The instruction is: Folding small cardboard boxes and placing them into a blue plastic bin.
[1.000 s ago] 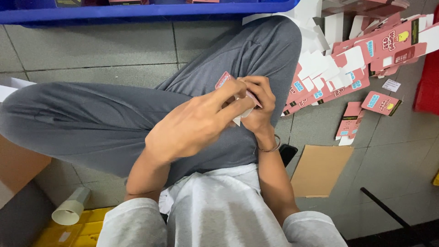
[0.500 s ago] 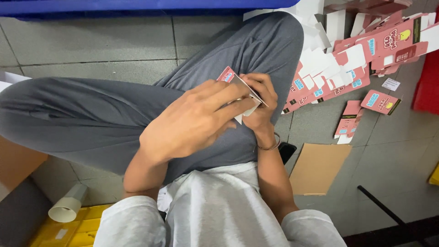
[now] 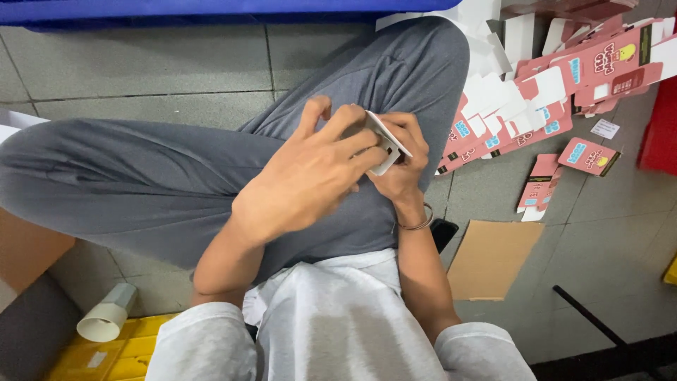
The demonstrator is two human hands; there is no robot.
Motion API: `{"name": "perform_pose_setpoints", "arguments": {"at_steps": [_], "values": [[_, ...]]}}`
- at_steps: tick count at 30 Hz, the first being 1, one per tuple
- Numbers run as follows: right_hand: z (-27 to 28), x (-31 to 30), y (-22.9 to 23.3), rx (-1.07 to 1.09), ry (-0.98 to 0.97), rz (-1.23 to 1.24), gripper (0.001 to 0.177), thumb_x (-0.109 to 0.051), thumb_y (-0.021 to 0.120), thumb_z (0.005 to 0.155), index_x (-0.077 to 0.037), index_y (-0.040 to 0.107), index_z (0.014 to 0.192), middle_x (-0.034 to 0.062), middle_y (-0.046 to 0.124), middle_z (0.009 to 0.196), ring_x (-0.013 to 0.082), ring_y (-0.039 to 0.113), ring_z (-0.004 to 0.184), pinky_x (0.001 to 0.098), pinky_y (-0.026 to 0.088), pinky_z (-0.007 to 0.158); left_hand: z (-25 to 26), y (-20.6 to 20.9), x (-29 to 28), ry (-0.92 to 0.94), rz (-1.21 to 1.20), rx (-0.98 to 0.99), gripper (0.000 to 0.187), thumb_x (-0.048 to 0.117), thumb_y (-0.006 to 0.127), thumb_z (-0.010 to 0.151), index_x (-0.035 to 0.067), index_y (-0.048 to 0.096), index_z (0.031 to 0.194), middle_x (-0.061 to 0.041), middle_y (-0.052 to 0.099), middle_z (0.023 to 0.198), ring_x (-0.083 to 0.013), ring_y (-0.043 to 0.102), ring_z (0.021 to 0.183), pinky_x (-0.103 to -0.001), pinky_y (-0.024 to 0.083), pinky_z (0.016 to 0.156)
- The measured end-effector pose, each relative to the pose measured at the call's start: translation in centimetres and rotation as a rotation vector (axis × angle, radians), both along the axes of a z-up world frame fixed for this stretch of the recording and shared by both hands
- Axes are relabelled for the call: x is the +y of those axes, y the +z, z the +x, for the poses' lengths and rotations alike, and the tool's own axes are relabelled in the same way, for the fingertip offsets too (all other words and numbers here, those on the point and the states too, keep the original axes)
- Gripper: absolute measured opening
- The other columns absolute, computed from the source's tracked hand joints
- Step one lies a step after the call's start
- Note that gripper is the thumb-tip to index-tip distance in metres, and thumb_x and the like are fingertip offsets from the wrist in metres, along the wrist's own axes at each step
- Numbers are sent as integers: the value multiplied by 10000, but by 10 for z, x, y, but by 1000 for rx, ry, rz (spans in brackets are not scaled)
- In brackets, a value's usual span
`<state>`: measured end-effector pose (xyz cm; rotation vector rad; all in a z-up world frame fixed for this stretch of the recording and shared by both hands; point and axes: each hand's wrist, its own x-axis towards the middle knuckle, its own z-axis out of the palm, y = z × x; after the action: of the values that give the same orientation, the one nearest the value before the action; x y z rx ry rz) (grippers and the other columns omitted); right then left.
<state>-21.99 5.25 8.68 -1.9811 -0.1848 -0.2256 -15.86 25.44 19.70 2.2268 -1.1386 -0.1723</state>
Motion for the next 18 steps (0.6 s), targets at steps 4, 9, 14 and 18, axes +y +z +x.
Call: {"name": "perform_pose_setpoints", "arguments": {"at_steps": [4,9,14,18], "values": [[-2,0,-3,17,-20,36,509,30,818,715,-24,659,1196,121,639,1115,204,614,897,333,532,792,-5,0,-2,34,77,-85,279,120,631,850,74,608,1124,-88,574,1134,-326,446,1268,-521,290,1064],[-4,-3,-6,28,-37,48,438,28,832,696,9,635,1087,83,621,1010,137,496,755,291,436,663,-17,-3,-10,65,161,-157,328,125,649,811,91,625,1137,-106,592,1282,-338,429,1363,-523,273,1124],[-23,-22,-48,-21,-129,-23,334,-68,778,766,36,621,1042,119,669,922,187,584,749,336,513,679,-25,-4,-24,139,185,-224,278,169,629,874,55,609,1126,-173,582,1334,-398,430,1420,-548,227,1227],[-37,-24,-46,76,-137,75,406,-112,787,810,0,540,1112,100,656,1006,169,590,843,322,528,739,-20,2,-15,119,122,-194,337,149,654,877,68,599,1199,-130,607,1374,-371,419,1444,-576,120,1299]]}}
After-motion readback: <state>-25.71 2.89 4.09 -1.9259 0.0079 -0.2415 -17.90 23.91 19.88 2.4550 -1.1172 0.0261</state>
